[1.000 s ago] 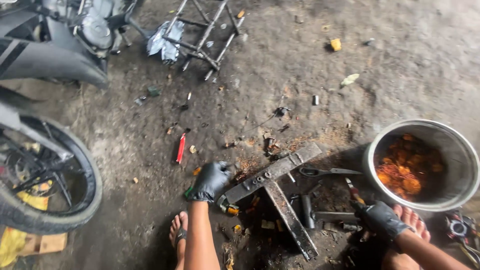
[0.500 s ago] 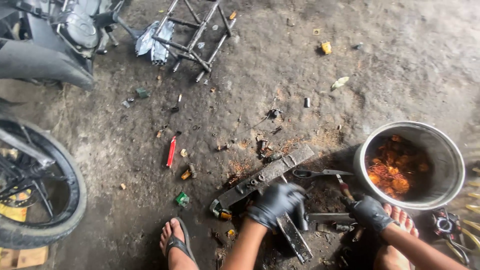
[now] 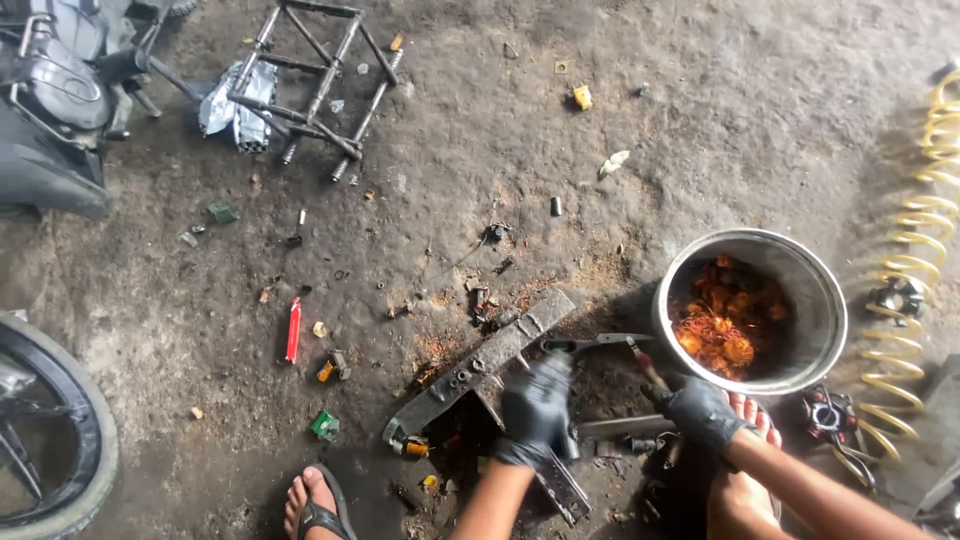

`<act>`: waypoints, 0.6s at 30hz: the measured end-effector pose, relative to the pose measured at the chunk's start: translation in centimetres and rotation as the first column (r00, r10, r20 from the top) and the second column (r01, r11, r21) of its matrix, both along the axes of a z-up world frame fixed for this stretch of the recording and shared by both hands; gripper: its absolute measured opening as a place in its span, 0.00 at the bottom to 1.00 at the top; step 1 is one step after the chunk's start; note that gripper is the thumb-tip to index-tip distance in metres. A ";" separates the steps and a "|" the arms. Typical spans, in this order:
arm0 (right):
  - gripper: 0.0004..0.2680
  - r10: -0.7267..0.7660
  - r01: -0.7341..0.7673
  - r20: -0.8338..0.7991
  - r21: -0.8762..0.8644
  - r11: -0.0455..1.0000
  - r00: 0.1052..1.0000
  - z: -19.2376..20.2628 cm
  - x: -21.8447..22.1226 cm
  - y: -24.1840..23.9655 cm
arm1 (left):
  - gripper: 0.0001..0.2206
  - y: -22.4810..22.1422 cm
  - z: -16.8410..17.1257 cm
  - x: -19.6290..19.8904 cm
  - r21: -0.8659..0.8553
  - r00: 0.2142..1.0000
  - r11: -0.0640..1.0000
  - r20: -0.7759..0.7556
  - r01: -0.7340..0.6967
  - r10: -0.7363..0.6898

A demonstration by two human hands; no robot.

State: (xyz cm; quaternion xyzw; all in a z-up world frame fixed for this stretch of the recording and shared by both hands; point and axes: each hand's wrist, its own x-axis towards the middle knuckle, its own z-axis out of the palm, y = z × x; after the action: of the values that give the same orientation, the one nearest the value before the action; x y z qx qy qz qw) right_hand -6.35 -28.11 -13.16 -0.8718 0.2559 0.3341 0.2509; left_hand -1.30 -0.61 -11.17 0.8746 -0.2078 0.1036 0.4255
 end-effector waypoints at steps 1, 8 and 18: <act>0.26 -0.039 0.039 -0.005 0.025 0.999 0.999 0.6 -0.1 -0.1 | 0.04 2.6 1.1 2.2 -0.031 0.983 0.984 -0.054 -0.176 0.175; 0.26 -0.041 0.039 0.032 0.064 0.997 0.999 -0.1 -2.0 -0.8 | 0.14 24.5 -0.3 12.4 0.205 0.689 0.659 0.170 -0.724 0.704; 0.21 0.031 -0.029 -0.072 0.027 0.999 0.997 -0.8 -1.9 0.4 | 0.11 33.9 -9.8 10.0 0.605 0.665 0.568 -0.084 -0.557 0.742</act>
State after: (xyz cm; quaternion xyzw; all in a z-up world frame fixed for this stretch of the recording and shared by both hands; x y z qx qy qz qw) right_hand -8.24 -27.74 -13.98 -0.8594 0.2474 0.3724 0.2480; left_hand 8.73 33.34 -20.93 0.9731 0.1882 0.0457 0.1244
